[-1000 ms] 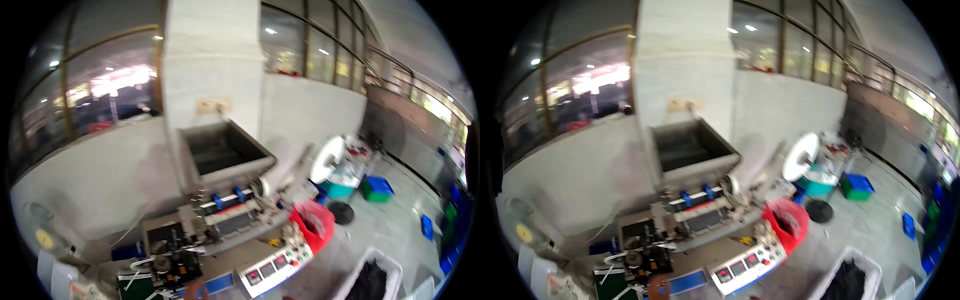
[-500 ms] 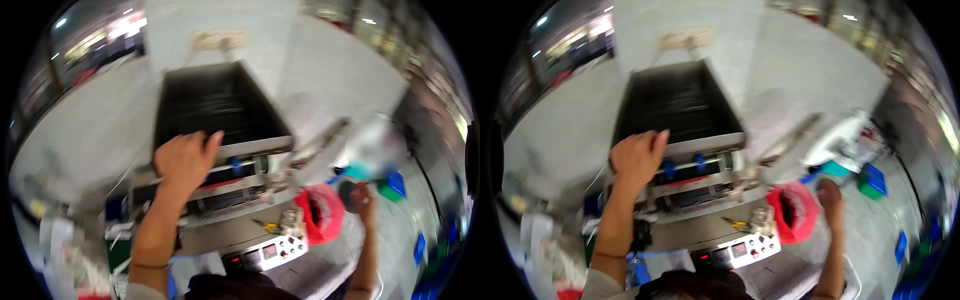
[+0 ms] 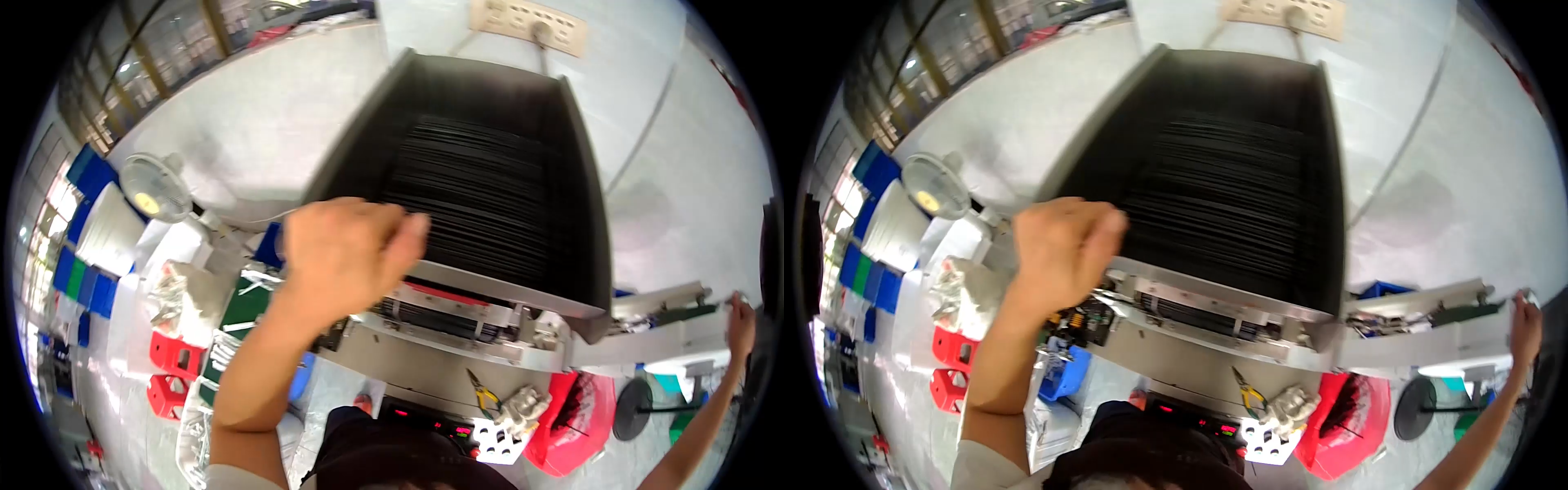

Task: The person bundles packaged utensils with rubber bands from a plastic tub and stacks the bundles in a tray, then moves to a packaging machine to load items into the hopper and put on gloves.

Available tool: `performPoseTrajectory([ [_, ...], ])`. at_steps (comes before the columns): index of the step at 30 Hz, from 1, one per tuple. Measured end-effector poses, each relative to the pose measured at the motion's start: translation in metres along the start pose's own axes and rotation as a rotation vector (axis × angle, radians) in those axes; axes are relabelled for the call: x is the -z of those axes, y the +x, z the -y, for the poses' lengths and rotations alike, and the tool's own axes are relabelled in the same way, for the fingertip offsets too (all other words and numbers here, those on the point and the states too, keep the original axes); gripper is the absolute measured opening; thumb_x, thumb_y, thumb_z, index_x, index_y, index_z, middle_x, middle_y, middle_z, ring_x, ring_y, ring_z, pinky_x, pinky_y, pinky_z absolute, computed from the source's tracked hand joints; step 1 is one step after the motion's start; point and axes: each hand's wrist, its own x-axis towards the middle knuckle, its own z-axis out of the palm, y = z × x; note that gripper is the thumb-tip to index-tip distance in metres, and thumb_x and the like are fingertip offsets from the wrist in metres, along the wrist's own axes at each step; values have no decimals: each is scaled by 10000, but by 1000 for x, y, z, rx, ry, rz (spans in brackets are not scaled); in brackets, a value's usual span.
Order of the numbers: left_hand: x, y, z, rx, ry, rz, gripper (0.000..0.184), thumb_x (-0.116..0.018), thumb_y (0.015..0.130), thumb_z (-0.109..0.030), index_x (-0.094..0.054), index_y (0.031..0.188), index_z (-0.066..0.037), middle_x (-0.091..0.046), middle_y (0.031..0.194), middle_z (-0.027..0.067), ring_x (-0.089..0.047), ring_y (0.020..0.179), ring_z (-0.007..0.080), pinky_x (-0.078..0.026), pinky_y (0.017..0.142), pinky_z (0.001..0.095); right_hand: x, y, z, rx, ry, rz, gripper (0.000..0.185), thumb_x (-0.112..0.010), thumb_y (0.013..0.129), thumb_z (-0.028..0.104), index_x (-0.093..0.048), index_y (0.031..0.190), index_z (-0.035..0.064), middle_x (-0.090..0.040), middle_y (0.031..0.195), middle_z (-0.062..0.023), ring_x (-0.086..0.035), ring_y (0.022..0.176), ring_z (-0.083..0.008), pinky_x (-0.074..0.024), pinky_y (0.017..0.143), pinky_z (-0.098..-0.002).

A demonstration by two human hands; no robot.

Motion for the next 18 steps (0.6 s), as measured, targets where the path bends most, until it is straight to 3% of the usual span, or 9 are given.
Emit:
performPoseTrajectory([
  [3,-5,0,-2,8,-24,-58,262,-545,750,-205,-498,526,-78,-461,467,77,-481,446,260,-351,410,370,-7,-38,50,362,-95,-454,304,-624,747,271,-520,580,39,-519,665,-116,-517,679,-287,-401,654,-398],
  [5,-1,0,-4,20,-18,-10,248,-512,765,-188,-505,552,-61,-453,485,93,-481,468,279,-348,435,374,-24,-72,90,261,-303,-294,229,-590,754,296,-571,758,68,-551,893,-103,-496,940,-274,-272,937,-482],
  [6,-1,0,-6,40,-20,-17,238,-495,772,-179,-523,570,-55,-458,489,93,-488,478,278,-353,447,373,-81,-84,69,424,-402,-500,257,-569,747,303,-564,853,69,-539,942,-116,-477,986,-267,-190,997,-526],
  [7,-1,-1,-6,40,-65,-13,230,-476,782,-170,-550,601,-47,-467,493,91,-495,484,274,-359,458,368,-125,-104,65,435,-409,-515,298,-567,722,321,-567,876,66,-539,967,-117,-463,1029,-261,-179,1002,-542],
  [8,-1,-1,-8,56,-50,-2,239,-456,797,-165,-567,626,-39,-481,502,87,-498,487,266,-364,466,358,-107,-131,114,339,-471,-185,309,-628,657,282,-571,875,71,-543,959,-120,-470,1032,-268,-216,992,-530],
  [9,1,-1,-11,56,-63,12,250,-447,806,-168,-572,636,-34,-485,501,84,-498,484,261,-364,465,351,-97,-151,135,389,-78,-17,329,-688,610,223,-567,867,57,-547,940,-107,-479,1026,-278,-239,990,-509],
  [10,2,1,-12,57,-60,18,261,-439,815,-170,-577,645,-29,-490,500,81,-497,482,256,-364,464,345,-99,-163,136,582,218,-103,320,-718,594,160,-564,851,46,-557,903,-97,-507,967,-292,-260,987,-477],
  [14,1,0,-13,50,-83,45,291,-418,833,-180,-574,644,-23,-500,498,76,-504,479,239,-363,461,331,-11,-117,110,481,22,-530,279,-686,659,127,-581,904,45,-585,941,-92,-518,994,-263,-296,954,-446],
  [18,3,1,-13,91,-60,105,349,-348,865,-190,-573,698,18,-537,551,118,-539,512,233,-375,493,315,14,-54,31,235,-295,-510,231,-570,786,239,-607,958,90,-575,1064,-57,-501,1033,-235,-311,900,-425],
])
